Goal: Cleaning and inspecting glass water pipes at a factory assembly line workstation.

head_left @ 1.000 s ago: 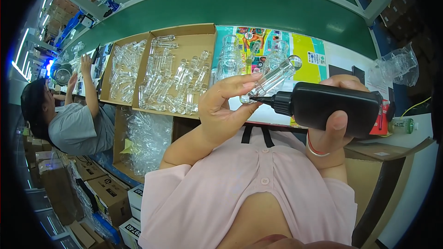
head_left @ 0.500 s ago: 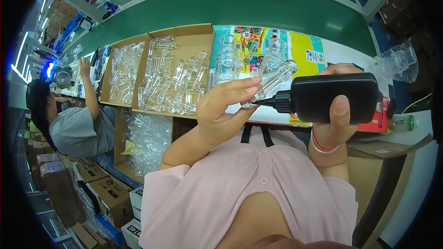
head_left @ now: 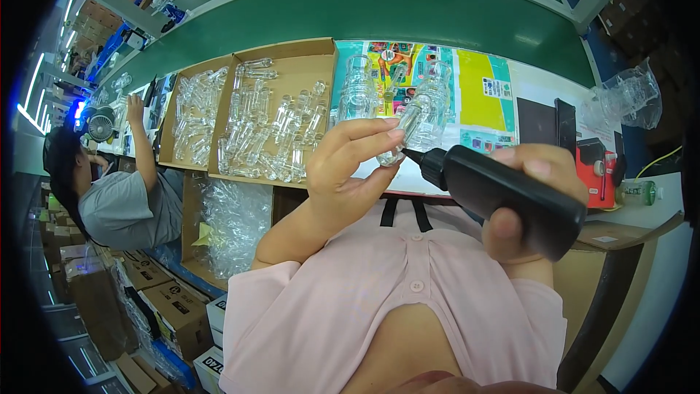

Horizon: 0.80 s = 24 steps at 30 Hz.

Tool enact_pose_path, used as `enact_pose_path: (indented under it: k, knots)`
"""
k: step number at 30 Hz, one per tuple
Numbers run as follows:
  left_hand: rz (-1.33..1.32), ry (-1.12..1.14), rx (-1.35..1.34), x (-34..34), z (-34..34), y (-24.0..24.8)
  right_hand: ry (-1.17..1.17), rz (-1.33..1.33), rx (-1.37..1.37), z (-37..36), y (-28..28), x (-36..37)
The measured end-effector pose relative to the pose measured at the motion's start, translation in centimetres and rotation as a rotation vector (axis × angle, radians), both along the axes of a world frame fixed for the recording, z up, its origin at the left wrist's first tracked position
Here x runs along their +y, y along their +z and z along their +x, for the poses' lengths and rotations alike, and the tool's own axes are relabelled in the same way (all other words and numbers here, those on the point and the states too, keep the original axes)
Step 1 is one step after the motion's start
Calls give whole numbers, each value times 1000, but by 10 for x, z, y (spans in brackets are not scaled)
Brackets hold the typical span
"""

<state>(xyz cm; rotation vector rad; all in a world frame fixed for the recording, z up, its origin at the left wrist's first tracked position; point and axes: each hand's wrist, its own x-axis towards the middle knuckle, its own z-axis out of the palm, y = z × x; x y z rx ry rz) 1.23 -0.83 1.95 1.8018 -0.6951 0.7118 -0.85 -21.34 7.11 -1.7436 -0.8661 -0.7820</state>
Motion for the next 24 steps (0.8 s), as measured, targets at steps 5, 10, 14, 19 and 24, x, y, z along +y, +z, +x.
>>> enact_pose_path:
  k: [5, 10, 14, 19, 24]
  knots:
    - [-21, -19, 46, 0, 0, 1, -31, -66, -15, -13, 5, 3]
    - [-81, -96, 99, 3, 1, 2, -37, -87, -302, -2, 0, 6]
    - [-311, -356, 485, 0, -11, 7, -2, 359, -201, -8, -17, 20]
    - [-552, -562, 708, 4, -15, 7, 42, 197, -355, -3, -19, 6]
    - [-598, -627, 757, 3, -14, 9, 60, 258, -241, -9, -16, 12]
